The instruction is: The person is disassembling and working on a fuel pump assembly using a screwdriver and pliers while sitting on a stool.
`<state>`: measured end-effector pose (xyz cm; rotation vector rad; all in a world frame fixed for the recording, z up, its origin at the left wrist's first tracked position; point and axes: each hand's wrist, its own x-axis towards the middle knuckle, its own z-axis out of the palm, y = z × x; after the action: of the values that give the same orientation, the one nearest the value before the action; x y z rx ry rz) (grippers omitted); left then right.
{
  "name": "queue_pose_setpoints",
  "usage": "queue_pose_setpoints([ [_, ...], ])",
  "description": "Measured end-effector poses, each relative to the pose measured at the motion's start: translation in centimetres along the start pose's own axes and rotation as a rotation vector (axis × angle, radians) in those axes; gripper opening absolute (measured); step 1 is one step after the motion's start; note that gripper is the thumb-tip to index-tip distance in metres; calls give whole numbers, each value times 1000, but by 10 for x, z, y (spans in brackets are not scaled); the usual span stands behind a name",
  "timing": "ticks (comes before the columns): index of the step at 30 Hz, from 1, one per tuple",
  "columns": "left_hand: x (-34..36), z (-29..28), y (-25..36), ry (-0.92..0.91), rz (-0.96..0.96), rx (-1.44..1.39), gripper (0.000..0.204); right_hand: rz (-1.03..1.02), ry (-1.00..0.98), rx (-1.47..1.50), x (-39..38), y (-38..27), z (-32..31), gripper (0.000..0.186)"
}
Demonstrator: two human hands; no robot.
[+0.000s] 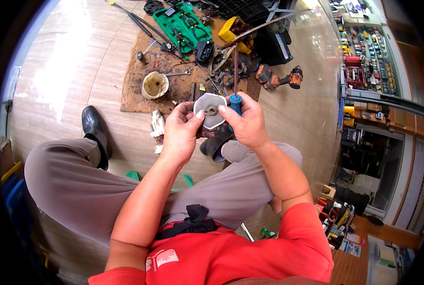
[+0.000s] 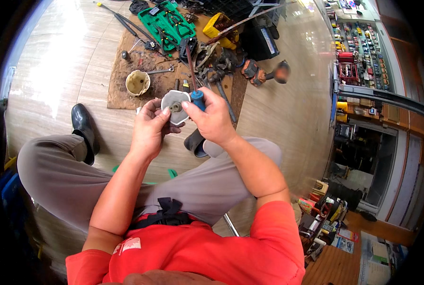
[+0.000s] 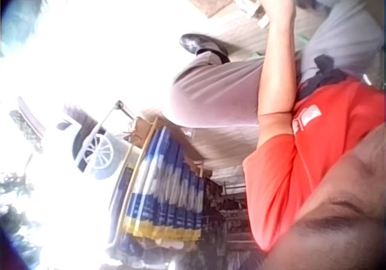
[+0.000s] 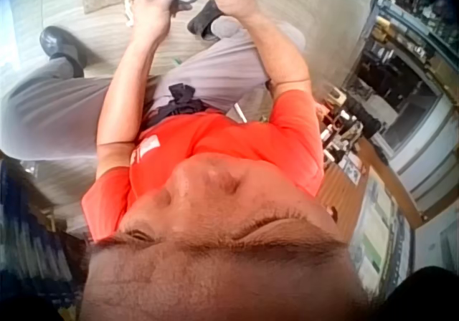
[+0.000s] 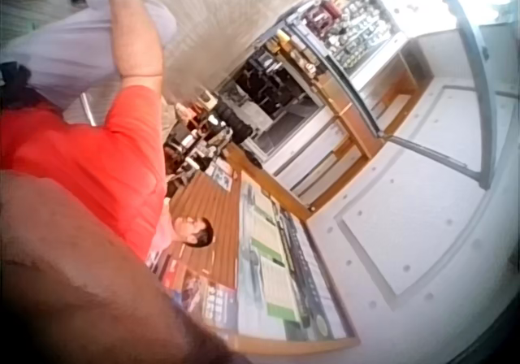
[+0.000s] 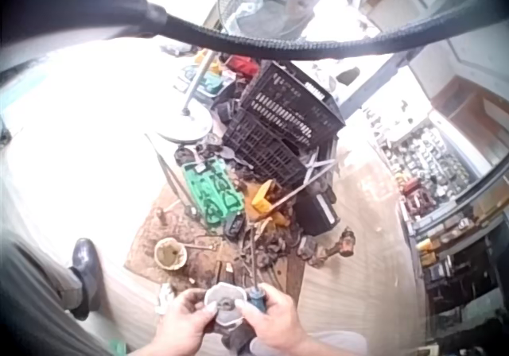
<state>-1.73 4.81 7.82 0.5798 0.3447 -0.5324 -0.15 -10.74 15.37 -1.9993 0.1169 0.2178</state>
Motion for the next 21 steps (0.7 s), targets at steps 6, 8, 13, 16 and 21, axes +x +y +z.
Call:
queue_pose_setpoints([
  [6,-4,7,8,28,39,114,22,166,-20,145,6,-7,0,14],
  [8,-4,6,4,12,54,118,19,211,-33,185,10,-8,-1,14],
  [13,-5,5,4,9,78,225,19,121,-37,38,7,-4,-8,14],
  [16,-5,4,4,24,51,256,25,-56,-10,-145,3,-2,-6,14],
  [21,-4,5,0,5,-23,23,35,-42,83,-97,2,-6,-3,14],
])
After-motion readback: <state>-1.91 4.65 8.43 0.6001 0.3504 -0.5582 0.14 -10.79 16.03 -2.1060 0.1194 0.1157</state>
